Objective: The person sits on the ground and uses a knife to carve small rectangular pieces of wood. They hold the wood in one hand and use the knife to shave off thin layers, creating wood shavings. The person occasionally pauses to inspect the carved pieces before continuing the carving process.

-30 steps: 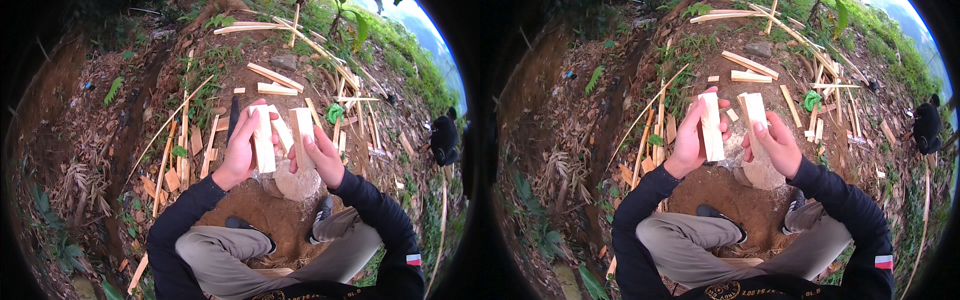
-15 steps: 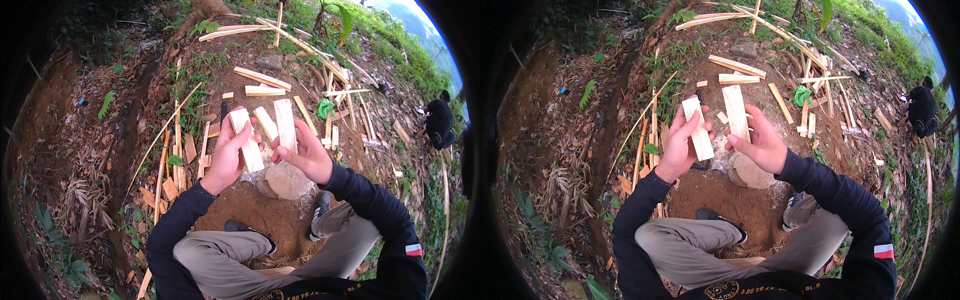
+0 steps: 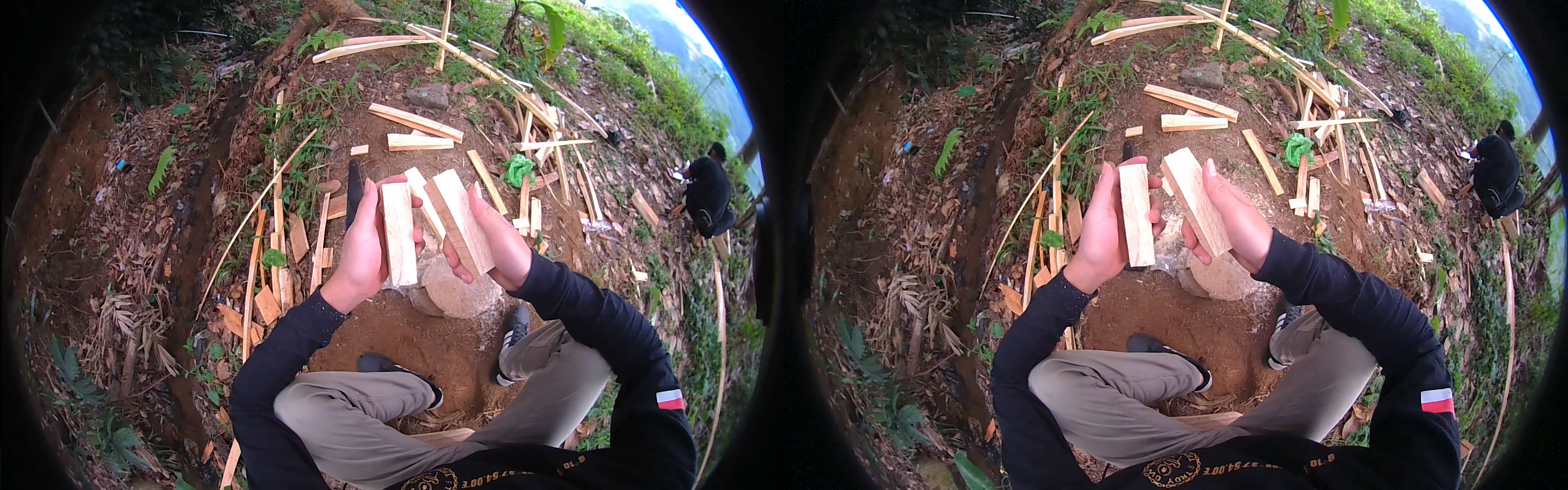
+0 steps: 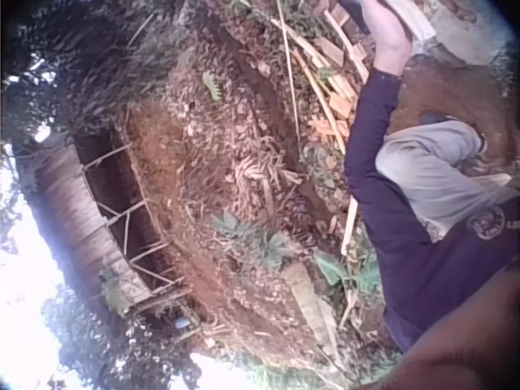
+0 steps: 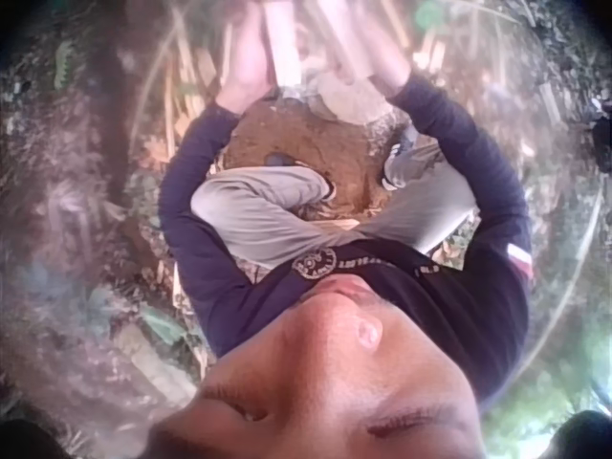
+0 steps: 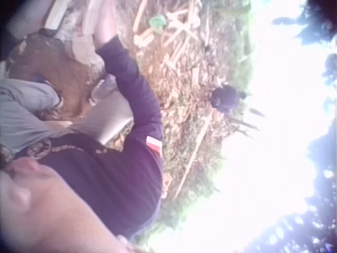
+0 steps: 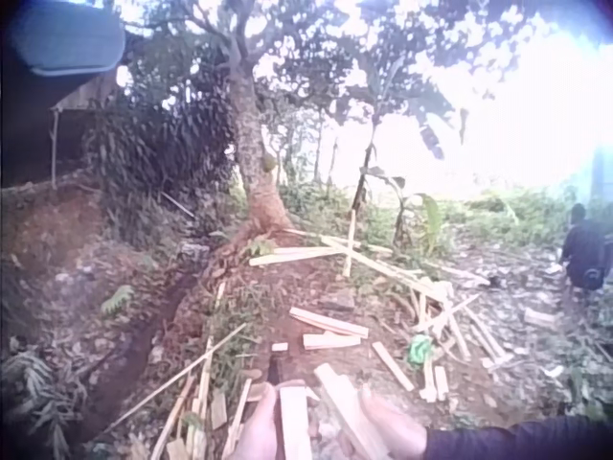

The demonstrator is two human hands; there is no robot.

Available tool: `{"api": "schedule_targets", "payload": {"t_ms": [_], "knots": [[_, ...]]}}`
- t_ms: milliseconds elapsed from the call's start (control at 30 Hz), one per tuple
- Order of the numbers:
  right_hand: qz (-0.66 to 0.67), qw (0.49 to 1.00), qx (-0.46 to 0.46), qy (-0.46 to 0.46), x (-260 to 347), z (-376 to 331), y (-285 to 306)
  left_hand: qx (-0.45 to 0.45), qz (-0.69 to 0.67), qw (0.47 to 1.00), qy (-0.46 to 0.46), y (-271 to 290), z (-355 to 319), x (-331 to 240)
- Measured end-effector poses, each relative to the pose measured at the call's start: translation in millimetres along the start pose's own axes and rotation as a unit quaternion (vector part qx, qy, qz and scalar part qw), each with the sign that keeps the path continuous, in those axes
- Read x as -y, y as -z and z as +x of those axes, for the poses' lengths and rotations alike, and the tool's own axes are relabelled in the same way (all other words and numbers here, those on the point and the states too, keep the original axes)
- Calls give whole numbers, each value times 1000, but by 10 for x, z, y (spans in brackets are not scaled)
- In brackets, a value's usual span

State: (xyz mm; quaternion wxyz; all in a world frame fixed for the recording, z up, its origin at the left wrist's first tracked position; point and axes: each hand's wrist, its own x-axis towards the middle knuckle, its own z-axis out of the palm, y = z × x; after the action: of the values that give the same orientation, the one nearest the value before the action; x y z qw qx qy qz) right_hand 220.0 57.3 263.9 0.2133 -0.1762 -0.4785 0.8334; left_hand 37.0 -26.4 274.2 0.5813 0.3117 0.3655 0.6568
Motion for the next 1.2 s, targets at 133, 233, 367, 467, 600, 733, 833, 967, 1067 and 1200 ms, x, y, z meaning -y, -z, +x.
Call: {"api": "schedule_targets", "payload": {"t_ms": [133, 233, 367, 467, 600, 733, 833, 967, 1067, 1200], "knots": [[131, 989, 55, -31, -6, 15, 79, -16, 0, 1000, 4, 22, 41, 9], [165, 984, 56, -27, 24, 28, 83, -26, 39, 998, -31, 73, 69, 23], [120, 993, -2, 17, -11, 30, 102, -89, 95, 989, -70, 21, 49, 47], [79, 995, -22, 50, -54, 58, 103, -81, 116, 989, -48, 112, 58, 55], [-31, 994, -74, 79, -52, 72, 128, -87, 164, 982, -30, 103, 69, 73], [-110, 984, -94, 105, -103, 62, 108, -91, 194, 977, -11, 51, 19, 89], [-122, 981, -83, 129, -188, 97, 139, -76, 180, 981, 7, 81, 29, 123], [-129, 983, -67, 116, -203, 91, 140, -79, 183, 980, 17, 96, 34, 183], [-128, 981, -79, 121, -226, 98, 153, -100, 203, 974, 32, 115, 47, 193], [-108, 983, -106, 100, -165, 123, 257, -173, 208, 962, 34, 237, 97, 171]]}}
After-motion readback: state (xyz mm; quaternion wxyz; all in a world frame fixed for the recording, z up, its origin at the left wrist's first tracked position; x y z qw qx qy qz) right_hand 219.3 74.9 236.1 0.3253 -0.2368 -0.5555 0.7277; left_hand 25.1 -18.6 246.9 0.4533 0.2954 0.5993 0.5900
